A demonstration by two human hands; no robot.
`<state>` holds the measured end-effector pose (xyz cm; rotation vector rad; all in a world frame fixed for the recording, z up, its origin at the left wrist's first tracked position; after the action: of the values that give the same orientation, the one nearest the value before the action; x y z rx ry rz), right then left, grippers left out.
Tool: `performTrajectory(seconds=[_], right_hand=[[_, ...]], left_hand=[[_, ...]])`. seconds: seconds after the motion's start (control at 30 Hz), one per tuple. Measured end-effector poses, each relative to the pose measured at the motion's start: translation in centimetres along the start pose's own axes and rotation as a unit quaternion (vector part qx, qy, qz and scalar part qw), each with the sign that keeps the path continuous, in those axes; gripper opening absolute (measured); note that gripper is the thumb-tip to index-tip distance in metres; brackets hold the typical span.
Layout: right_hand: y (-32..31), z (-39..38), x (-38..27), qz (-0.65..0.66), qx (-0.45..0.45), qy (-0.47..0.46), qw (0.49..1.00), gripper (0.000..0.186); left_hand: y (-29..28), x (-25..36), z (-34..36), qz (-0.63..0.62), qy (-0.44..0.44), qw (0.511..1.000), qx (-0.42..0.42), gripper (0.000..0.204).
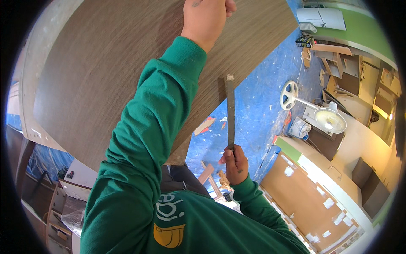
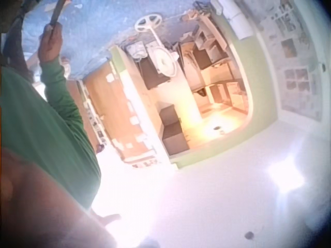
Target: The person scrapes a wooden board with a chisel, removing small pieces of material. They repeatedly scrape different areas of the board and occasionally wipe it with their hand.
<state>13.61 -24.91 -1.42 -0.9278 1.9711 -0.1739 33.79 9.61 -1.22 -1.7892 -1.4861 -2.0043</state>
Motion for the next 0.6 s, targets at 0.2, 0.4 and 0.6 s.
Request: performTrajectory(seconds=[0.2,0.4,0.6], right_hand=[[-1.3,1.6,0.3,-0.004,-0.023,0.008,1.000,0.033],[-2.2,0.5,1.0,-0.084,-0.026,-0.007,0.996,0.035],[-2.3,7.5,-1.4,-0.135,0.008,-0.092,0.986,0.035]], left_hand=[[-0.1,0.0,-0.1,0.015,0.008,1.000,0.001,0.035],[-0.1,-0.3,0.2,-0.008,0.002,1.000,-0.004,0.035],[-0.1,-0.5,0.2,-0.008,0.005,1.000,-0.006,0.036]])
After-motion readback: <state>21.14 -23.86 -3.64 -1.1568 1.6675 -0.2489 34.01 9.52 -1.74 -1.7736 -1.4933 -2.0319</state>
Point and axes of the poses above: each hand's wrist, its own z-axis towards the middle knuckle, its own y-axis out of the palm, x = y × z, the point moved 6 cm from there along z, towards the middle knuckle, and after that the axes turned 1 degree about -z, right-handed, at the moved point
